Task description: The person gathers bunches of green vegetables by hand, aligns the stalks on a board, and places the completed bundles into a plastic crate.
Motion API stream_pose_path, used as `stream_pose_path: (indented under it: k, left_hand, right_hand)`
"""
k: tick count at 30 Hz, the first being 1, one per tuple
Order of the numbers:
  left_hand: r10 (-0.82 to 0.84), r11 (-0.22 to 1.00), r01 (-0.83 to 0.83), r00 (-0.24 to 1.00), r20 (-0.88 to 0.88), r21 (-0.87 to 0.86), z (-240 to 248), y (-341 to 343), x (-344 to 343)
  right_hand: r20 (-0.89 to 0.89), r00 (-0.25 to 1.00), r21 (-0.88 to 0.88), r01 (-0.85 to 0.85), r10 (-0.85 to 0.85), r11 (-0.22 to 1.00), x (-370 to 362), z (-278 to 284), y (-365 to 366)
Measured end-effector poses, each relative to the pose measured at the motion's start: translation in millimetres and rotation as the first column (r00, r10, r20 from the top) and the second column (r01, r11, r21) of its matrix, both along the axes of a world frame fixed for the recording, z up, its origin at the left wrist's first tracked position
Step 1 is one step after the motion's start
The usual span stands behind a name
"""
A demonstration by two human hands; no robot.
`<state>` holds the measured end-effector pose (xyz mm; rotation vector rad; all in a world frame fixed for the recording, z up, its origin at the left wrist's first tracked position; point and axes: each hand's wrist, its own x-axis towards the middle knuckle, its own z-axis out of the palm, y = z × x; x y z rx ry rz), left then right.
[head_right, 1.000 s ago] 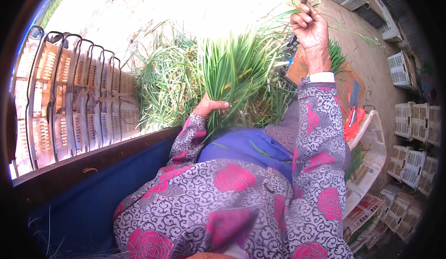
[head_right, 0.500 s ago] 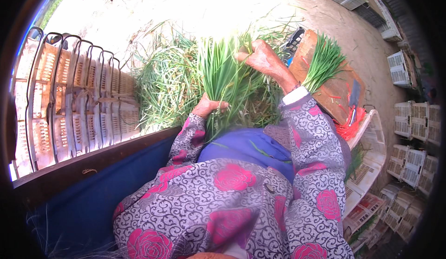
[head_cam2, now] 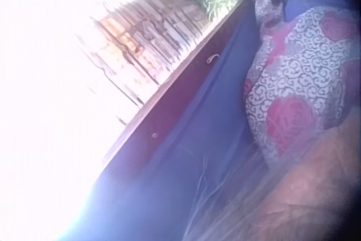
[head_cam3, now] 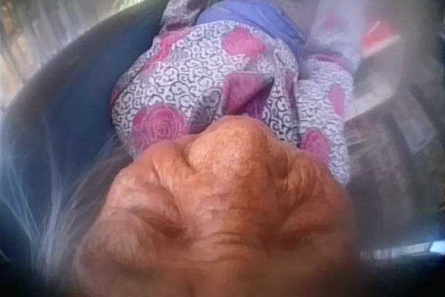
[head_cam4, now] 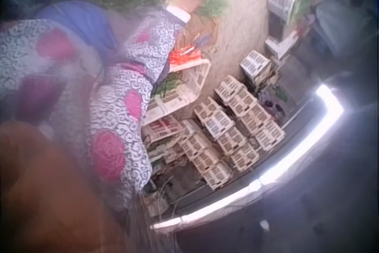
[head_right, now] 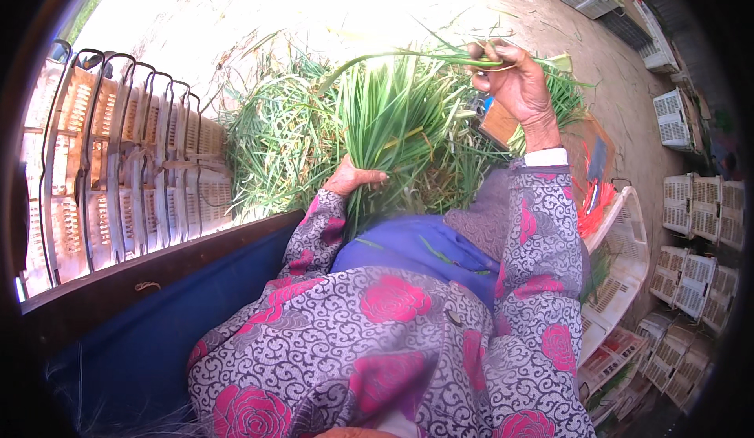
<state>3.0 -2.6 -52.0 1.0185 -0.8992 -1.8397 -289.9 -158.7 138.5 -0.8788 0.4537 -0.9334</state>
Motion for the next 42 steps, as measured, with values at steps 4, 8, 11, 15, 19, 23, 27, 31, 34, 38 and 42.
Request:
stream_pose_path:
  k: [4, 8, 11, 15, 19, 23, 27, 31, 34, 38, 42]
  left_hand:
    - [0.089, 0.994, -0.094, 0.992, 0.094, 0.057, -11.0, 3.7, -7.4]
    - [-0.007, 0.997, 0.01, 0.999, 0.036, -0.081, 2.7, 2.6, -4.1]
    - [-0.017, 0.997, 0.027, 0.991, 0.131, -0.071, 6.3, 3.3, 1.3]
    - [-0.048, 0.996, 0.06, 0.985, 0.167, -0.066, 15.2, -1.1, -0.6]
    - [-0.027, 0.998, 0.043, 0.962, 0.271, -0.053, 21.1, -1.4, -1.7]
    - [-0.052, 0.988, 0.096, 0.944, 0.325, -0.12, 27.2, -5.9, -3.8]
    - [-0.027, 0.984, 0.07, 0.968, 0.248, -0.165, 5.0, -5.0, -2.9]
    - [-0.033, 0.969, 0.105, 0.952, 0.303, -0.225, -2.1, -4.2, -5.3]
    - [-0.042, 0.975, 0.089, 0.973, 0.227, -0.205, -2.3, -3.7, -6.8]
    - [-0.017, 0.991, 0.049, 0.969, 0.248, -0.125, 4.3, 1.4, -0.2]
    - [-0.028, 0.995, 0.049, 0.971, 0.238, -0.082, 10.3, -0.8, -6.2]
  right_hand:
    - [-0.505, 0.863, 0.022, 0.046, -0.028, 0.999, 39.4, -44.1, 0.6]
    - [-0.765, 0.644, -0.155, -0.149, -0.023, 0.977, 71.7, -49.2, 16.8]
    - [-0.767, 0.637, -0.195, -0.114, -0.079, 0.974, 70.2, -51.1, 15.7]
    - [-0.46, 0.876, 0.017, 0.174, -0.147, 0.985, 46.8, -56.4, 9.2]
    - [-0.761, 0.628, -0.189, 0.03, -0.166, 0.982, 68.2, -30.5, 25.0]
    - [-0.757, 0.353, -0.612, -0.092, -0.549, 0.785, 68.9, -42.8, 17.9]
    - [-0.6, 0.247, -0.753, -0.496, -0.761, 0.433, 76.0, -28.1, 9.3]
    - [-0.757, 0.048, -0.446, -0.767, -0.652, 0.461, 70.9, -47.8, -2.9]
    - [-0.854, 0.004, -0.353, -0.74, -0.521, 0.573, 64.9, -52.1, -12.6]
    - [-0.85, -0.006, -0.425, -0.583, -0.527, 0.693, 71.3, -46.3, -8.3]
    - [-0.566, -0.033, -0.807, -0.18, -0.824, 0.562, 35.5, -44.5, -43.3]
